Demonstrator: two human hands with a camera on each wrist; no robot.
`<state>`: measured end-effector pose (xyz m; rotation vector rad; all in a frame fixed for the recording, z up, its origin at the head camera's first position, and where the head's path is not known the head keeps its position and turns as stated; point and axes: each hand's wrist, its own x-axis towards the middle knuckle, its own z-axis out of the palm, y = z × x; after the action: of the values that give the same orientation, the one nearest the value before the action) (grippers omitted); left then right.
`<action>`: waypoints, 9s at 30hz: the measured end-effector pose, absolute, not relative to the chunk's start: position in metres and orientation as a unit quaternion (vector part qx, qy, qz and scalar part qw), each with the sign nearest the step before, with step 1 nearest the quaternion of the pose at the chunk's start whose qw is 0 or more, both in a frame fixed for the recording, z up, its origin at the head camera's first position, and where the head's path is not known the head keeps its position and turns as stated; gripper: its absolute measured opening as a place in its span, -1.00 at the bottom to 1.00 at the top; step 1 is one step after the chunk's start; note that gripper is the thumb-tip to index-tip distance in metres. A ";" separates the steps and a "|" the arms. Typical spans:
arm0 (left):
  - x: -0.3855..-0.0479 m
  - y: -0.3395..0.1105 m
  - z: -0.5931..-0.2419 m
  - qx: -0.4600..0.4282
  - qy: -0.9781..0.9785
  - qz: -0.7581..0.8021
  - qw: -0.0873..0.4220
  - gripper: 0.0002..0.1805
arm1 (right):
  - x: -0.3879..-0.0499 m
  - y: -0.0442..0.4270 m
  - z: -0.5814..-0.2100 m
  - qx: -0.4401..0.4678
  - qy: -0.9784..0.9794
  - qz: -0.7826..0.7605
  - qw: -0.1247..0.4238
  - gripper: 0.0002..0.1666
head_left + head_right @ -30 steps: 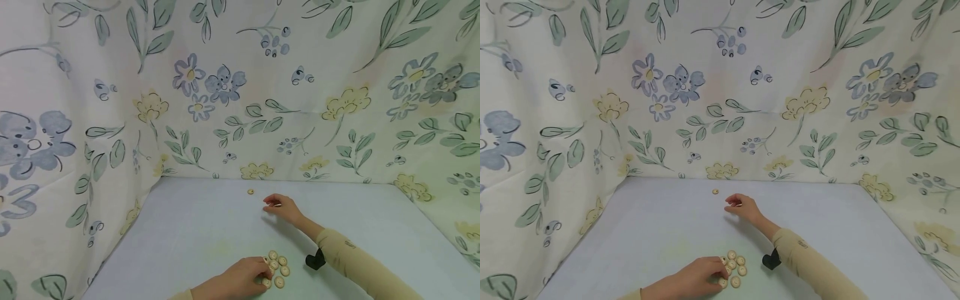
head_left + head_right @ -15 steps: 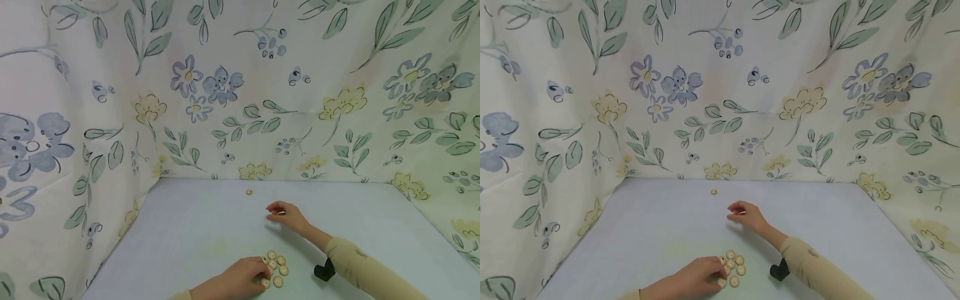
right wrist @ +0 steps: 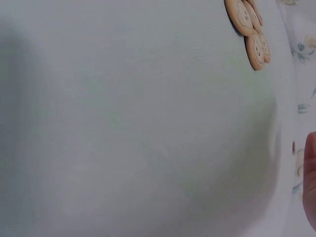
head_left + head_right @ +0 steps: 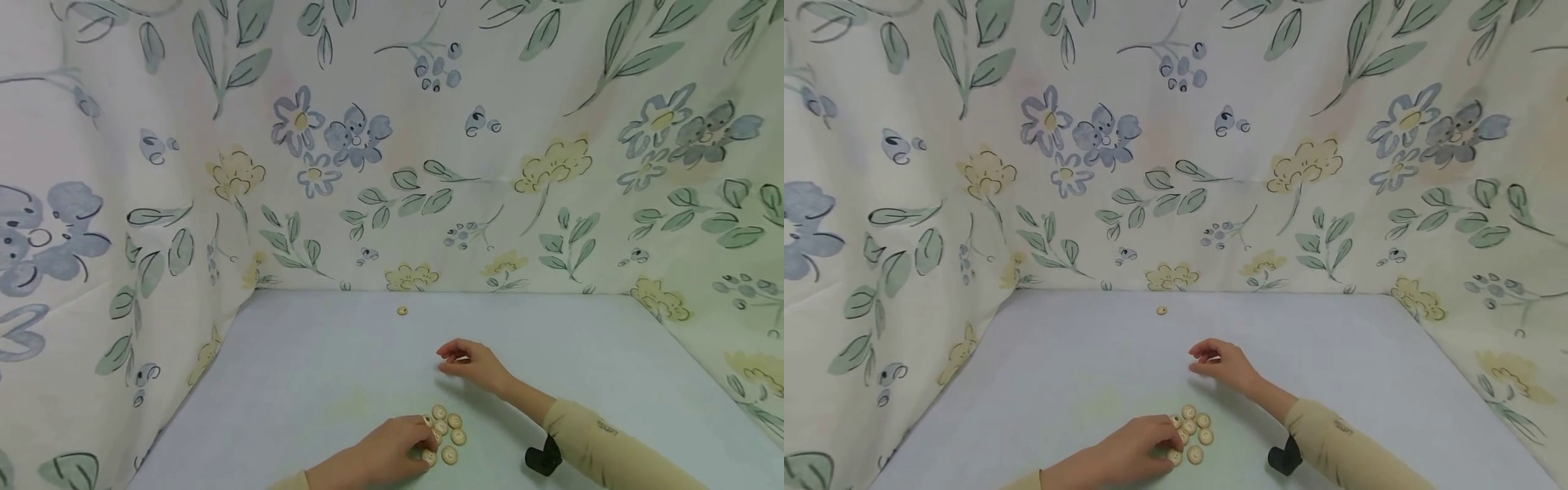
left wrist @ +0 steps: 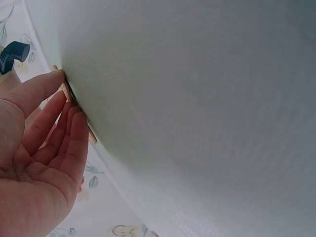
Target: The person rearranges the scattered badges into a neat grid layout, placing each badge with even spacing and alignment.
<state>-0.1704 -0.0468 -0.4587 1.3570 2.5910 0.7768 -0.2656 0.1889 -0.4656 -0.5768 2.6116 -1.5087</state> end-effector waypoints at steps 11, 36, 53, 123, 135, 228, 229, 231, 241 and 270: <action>-0.171 -0.047 -0.461 0.458 0.850 0.258 0.037 -0.84 | -0.240 0.196 -0.465 -0.210 0.839 -0.499 0.058 -0.68; -0.171 -0.048 -0.461 0.446 0.855 0.262 0.048 -0.84 | -0.184 0.202 -0.477 -0.290 0.790 -0.533 0.086 -0.73; -0.170 -0.047 -0.460 0.442 0.855 0.266 0.054 -0.84 | -0.166 0.197 -0.490 -0.378 0.798 -0.470 0.006 -0.74; -0.171 -0.048 -0.462 0.449 0.851 0.266 0.050 -0.84 | -0.169 0.191 -0.480 -0.392 0.808 -0.439 -0.025 -0.79; -0.171 -0.049 -0.465 0.457 0.846 0.272 0.045 -0.86 | -0.181 0.195 -0.479 -0.369 0.813 -0.450 -0.019 -0.80; -0.172 -0.047 -0.462 0.434 0.853 0.281 0.076 -0.85 | -0.316 0.197 -0.474 -0.155 0.905 -0.393 -0.054 -0.81; -0.172 -0.047 -0.463 0.436 0.852 0.280 0.073 -0.85 | -0.318 0.197 -0.474 -0.153 0.906 -0.391 -0.056 -0.81; -0.172 -0.048 -0.463 0.440 0.851 0.278 0.069 -0.85 | -0.321 0.198 -0.474 -0.149 0.908 -0.388 -0.058 -0.81; -0.171 -0.049 -0.461 0.444 0.847 0.284 0.064 -0.85 | -0.335 0.199 -0.476 -0.138 0.912 -0.382 -0.066 -0.80; -0.175 -0.049 -0.465 0.452 0.843 0.279 0.082 -0.87 | -0.370 0.194 -0.478 -0.080 0.918 -0.381 -0.069 -0.77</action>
<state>-0.1750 -0.0486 -0.4645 1.3503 2.5193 0.8320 -0.3703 0.1935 -0.4785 -0.2620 3.0201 -1.2533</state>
